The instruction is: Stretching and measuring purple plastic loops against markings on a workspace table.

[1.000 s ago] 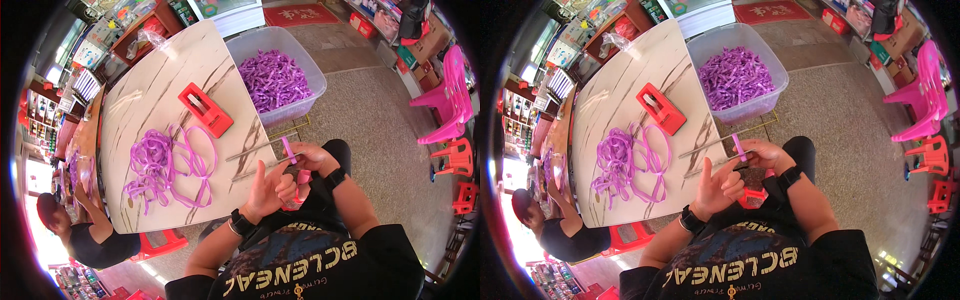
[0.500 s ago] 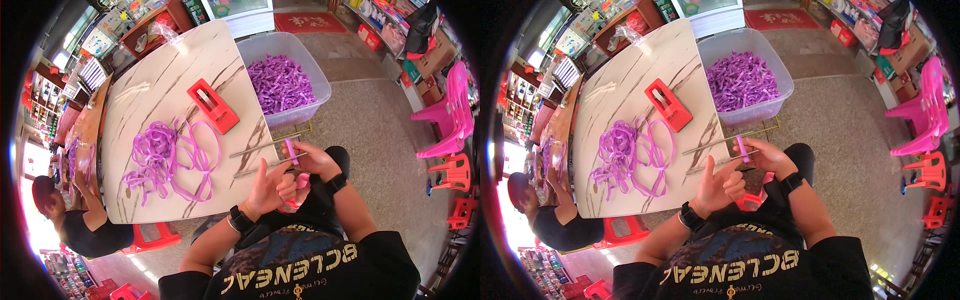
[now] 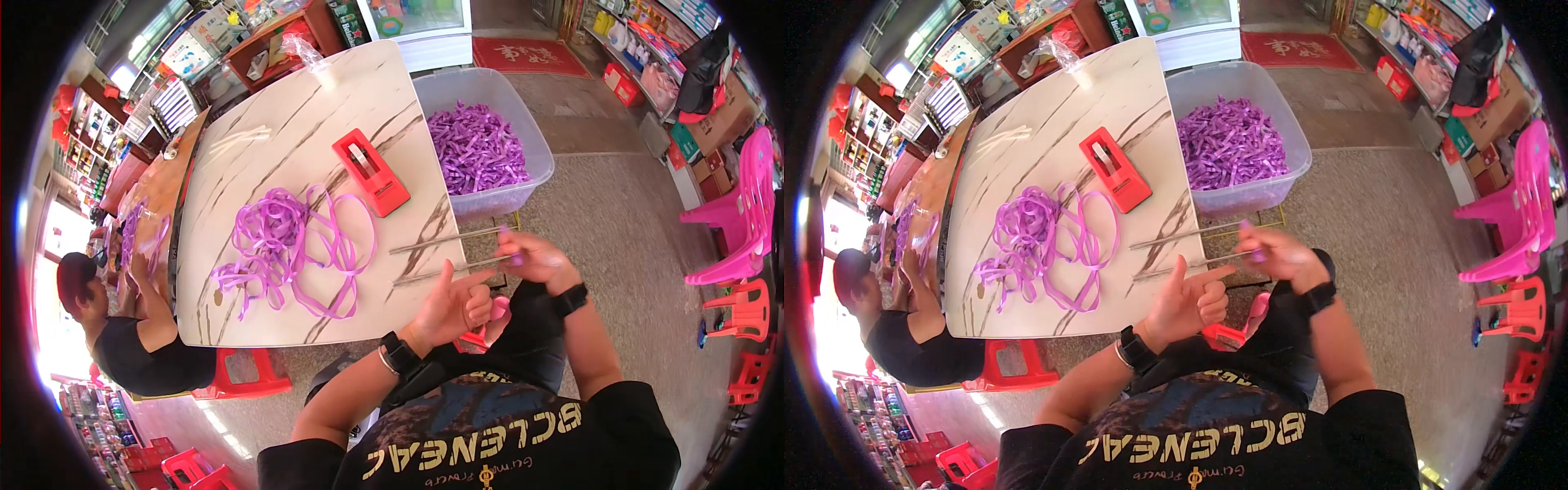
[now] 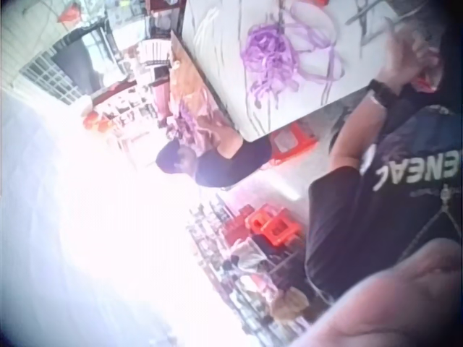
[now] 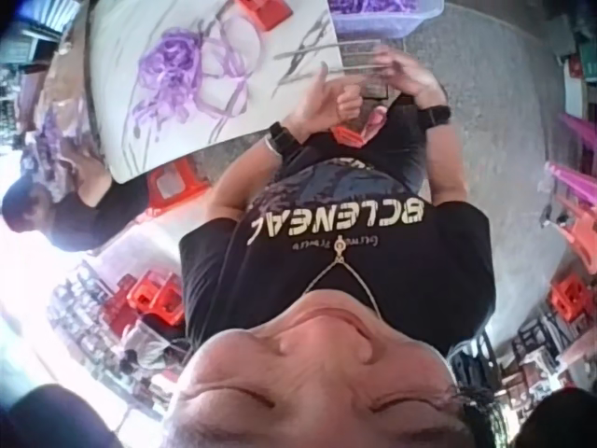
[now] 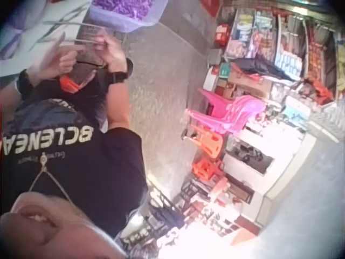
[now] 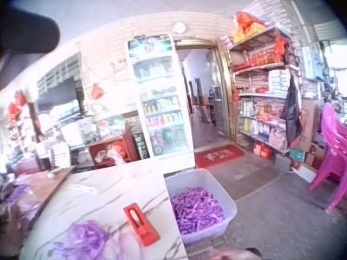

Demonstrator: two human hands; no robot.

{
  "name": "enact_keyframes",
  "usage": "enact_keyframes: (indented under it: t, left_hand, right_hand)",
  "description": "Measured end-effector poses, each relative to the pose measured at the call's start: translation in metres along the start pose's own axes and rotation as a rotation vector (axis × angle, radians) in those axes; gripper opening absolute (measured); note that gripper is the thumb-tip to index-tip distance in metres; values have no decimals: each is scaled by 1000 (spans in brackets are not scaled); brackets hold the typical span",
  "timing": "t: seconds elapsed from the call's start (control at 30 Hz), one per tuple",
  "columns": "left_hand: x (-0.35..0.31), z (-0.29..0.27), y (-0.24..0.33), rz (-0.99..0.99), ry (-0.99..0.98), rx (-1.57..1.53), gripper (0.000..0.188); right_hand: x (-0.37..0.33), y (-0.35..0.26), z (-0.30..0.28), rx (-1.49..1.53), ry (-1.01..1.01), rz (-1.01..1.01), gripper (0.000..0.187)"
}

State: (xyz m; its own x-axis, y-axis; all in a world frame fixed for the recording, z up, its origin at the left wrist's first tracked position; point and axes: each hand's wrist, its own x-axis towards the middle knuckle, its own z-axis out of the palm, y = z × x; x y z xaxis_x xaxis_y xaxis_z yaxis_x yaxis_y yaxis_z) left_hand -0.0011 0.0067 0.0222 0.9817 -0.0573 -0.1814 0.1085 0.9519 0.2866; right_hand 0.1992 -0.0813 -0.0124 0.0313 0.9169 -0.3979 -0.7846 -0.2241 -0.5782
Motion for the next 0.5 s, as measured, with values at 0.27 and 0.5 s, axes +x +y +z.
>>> enact_keyframes:
  t: [0.27, 0.5]
  left_hand:
    - [3, 40, 21, 135, 99, 990, 45]
    - [7, 63, 45, 175, -77, 1015, 25]
  right_hand:
    - [-81, -28, 46, -515, 114, -138, 33]
    - [-71, -19, 87, -590, -133, -19, 34]
